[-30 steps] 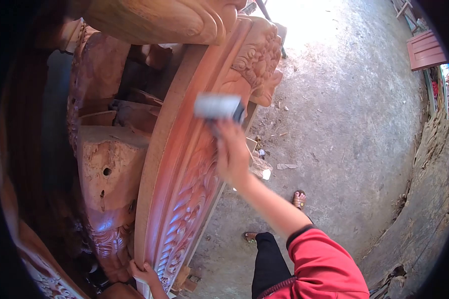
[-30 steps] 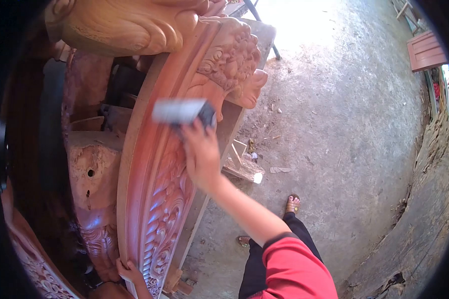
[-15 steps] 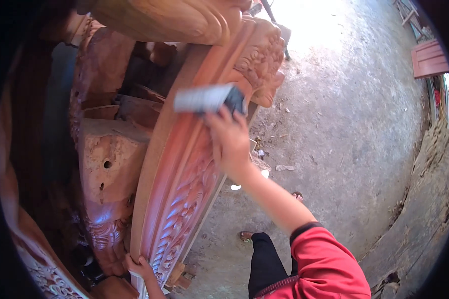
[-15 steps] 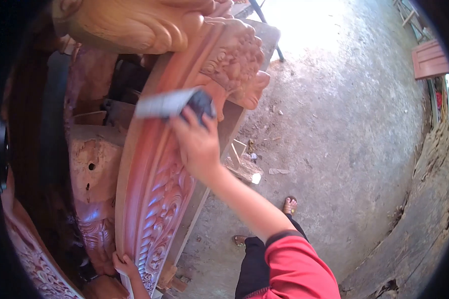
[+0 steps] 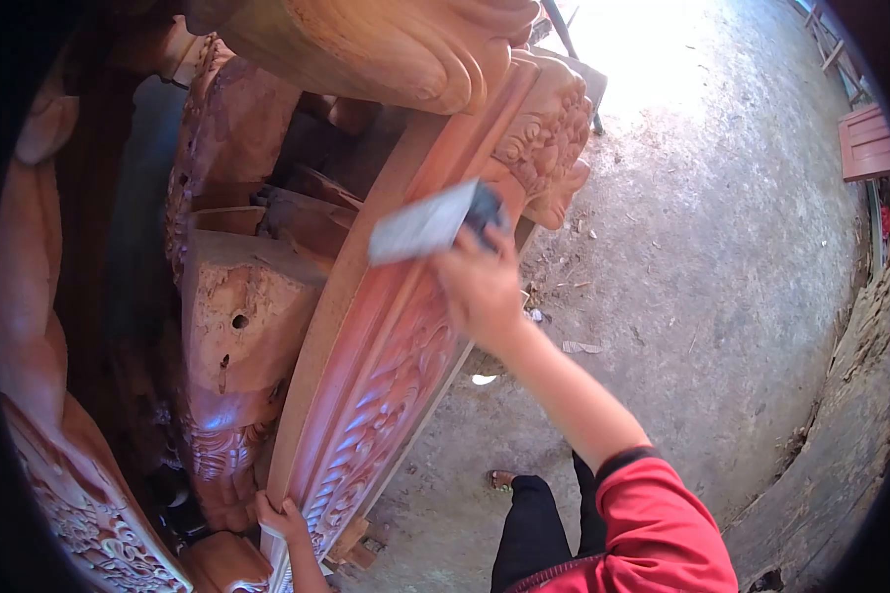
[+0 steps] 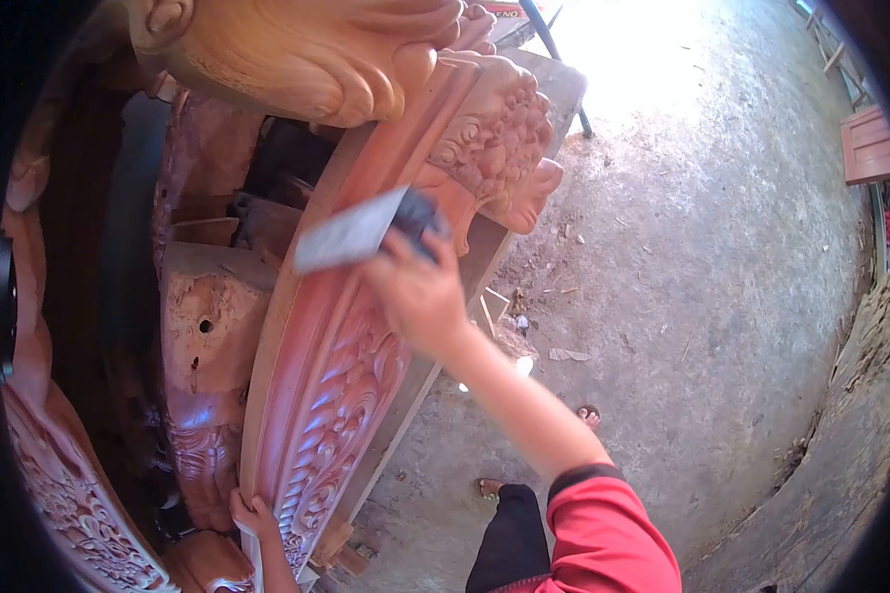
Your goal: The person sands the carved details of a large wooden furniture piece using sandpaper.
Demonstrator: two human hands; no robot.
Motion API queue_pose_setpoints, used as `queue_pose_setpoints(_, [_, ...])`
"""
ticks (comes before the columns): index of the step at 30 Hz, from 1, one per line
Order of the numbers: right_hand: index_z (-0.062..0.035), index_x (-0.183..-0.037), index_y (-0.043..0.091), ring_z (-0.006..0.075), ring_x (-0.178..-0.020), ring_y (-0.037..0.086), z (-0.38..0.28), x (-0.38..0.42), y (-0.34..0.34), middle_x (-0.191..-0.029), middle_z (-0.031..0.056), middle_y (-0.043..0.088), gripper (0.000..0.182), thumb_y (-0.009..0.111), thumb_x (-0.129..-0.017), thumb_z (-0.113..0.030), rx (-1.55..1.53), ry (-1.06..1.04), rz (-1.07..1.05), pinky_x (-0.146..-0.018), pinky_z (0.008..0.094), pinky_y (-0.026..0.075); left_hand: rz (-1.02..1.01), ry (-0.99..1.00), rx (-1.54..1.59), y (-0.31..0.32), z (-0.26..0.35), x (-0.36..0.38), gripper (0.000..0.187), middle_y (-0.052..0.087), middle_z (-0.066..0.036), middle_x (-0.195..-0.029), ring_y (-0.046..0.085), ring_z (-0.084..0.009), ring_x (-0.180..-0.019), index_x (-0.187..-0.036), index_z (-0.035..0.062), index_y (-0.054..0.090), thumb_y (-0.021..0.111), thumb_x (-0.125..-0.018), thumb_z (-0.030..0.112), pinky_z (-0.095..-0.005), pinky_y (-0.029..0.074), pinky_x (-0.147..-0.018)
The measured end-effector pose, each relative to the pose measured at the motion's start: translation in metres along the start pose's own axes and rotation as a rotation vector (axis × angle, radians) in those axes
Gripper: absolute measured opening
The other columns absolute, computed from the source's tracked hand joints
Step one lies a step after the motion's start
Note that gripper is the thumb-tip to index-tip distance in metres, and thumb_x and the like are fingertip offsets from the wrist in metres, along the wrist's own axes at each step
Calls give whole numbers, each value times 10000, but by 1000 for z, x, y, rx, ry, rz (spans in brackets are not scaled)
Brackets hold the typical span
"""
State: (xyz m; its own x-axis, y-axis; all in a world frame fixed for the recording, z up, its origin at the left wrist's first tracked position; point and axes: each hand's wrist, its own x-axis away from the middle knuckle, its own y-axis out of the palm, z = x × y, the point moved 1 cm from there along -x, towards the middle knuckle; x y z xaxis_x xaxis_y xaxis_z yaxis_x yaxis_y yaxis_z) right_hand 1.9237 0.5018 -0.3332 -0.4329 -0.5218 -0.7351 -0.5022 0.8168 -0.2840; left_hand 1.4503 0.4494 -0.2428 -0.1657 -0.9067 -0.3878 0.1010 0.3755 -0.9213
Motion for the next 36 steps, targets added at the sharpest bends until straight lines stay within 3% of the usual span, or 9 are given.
queue_pose_setpoints(5, [-181,-925,609,132,-1119,525,-14,12,-3,-1013,-48,627,227,556,-719,-100,-162,-281,-138,-974,407,301,44,20,4,2,-1,1,761,470,-229,-710,463,-395,-661,-821,-65,477,381,-765,688,-467,365,-616])
queue_pose_setpoints(7, [-160,-927,610,156,-1093,547,11,-10,-12,-1001,-35,633,215,548,-739,-76,-134,-260,-171,-942,408,326,48,24,5,2,-3,1,763,469,-232,-712,461,-397,-660,-826,-67,476,383,-764,688,-466,365,-616])
queue_pose_setpoints(9, [-145,-947,604,190,-1054,571,34,-31,-22,-981,-11,640,234,542,-741,-52,44,38,94,-904,411,347,56,22,6,2,1,0,757,461,-235,-707,456,-402,-656,-817,-64,471,381,-767,686,-469,360,-611])
queue_pose_setpoints(12, [-131,-965,598,214,-1027,584,38,-25,-24,-971,14,643,261,552,-725,-39,-21,72,148,-876,410,357,63,43,-38,3,-2,1,750,451,-231,-701,451,-403,-649,-803,-59,464,376,-771,685,-471,353,-606])
queue_pose_setpoints(18, [-88,-1023,589,215,-1084,552,22,39,-15,-1037,35,633,277,538,-755,-41,-190,8,-96,-965,444,322,-26,12,-31,-3,0,1,719,483,-254,-743,453,-421,-693,-843,-62,496,360,-799,642,-477,339,-632])
queue_pose_setpoints(23, [-50,-1113,560,300,-1132,502,57,-12,-48,-1105,129,604,295,490,-826,-33,-40,323,410,-972,423,317,140,82,-43,8,-11,7,730,487,-256,-768,463,-415,-714,-878,-79,492,355,-817,636,-475,347,-655])
queue_pose_setpoints(27, [-37,-1134,550,330,-1120,502,74,-55,-51,-1143,168,574,303,470,-842,-19,-63,277,423,-962,397,330,-22,96,-83,0,-28,14,760,500,-278,-842,472,-432,-767,-986,-114,475,353,-830,620,-482,359,-697])
queue_pose_setpoints(33, [27,-1222,453,206,-1104,491,97,-70,-103,-1199,157,512,318,421,-918,-64,-188,547,740,-936,319,377,-161,31,-118,3,-49,19,789,506,-300,-957,470,-453,-840,-1128,-134,439,352,-842,596,-485,378,-767])
queue_pose_setpoints(36, [49,-1244,411,215,-1129,475,102,-51,-105,-1245,161,473,339,398,-922,-58,-181,684,701,-952,317,362,45,152,-134,8,-58,22,758,494,-288,-1008,468,-433,-913,-1158,-119,419,358,-854,572,-477,373,-801])
